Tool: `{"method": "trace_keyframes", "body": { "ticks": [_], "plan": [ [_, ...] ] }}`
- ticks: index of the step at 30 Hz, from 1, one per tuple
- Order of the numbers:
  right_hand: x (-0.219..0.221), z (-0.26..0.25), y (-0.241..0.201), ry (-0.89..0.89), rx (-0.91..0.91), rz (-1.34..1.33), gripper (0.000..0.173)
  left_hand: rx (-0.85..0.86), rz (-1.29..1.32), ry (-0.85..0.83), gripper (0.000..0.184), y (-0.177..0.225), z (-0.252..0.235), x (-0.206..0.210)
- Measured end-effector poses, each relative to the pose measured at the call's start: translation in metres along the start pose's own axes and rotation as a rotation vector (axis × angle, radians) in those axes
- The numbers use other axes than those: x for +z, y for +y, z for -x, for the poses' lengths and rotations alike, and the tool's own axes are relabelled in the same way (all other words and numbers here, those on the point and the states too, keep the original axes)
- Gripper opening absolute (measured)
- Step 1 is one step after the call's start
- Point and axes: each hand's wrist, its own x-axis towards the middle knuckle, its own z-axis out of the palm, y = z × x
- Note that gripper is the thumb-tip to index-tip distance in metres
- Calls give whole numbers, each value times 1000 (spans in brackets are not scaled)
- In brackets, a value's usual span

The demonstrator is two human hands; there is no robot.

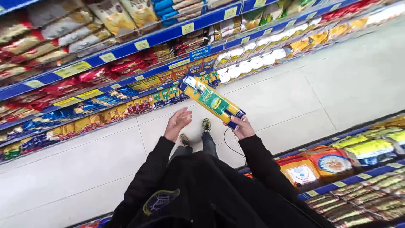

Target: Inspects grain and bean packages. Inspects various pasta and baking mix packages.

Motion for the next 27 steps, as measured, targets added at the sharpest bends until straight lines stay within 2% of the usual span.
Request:
{"method": "trace_keyframes", "body": {
  "ticks": [2, 5, 7, 9, 13, 17, 27],
  "plan": [
    [55, 12, -25, -122, -71, -10, 75, 171, 68, 4, 78, 56, 3, 7],
    [125, 22, -52, -283, -140, -43, 65, 417, 203, 84, 58, 124, 20, 6],
    [156, 28, -60, -356, -146, -23, 62, 504, 236, 124, 42, 152, 41, 0],
    [178, 33, -63, -407, -162, -1, 56, 554, 201, 156, 34, 172, 59, -7],
    [206, 44, -76, -487, -186, 69, 42, 607, 150, 276, 29, 191, 90, -11],
    [217, 49, -94, -581, -239, 112, 38, 674, 197, 276, 32, 196, 105, -12],
    [233, 64, -121, -600, -399, 198, 40, 776, 403, 252, 31, 206, 113, 1]
  ]
}}
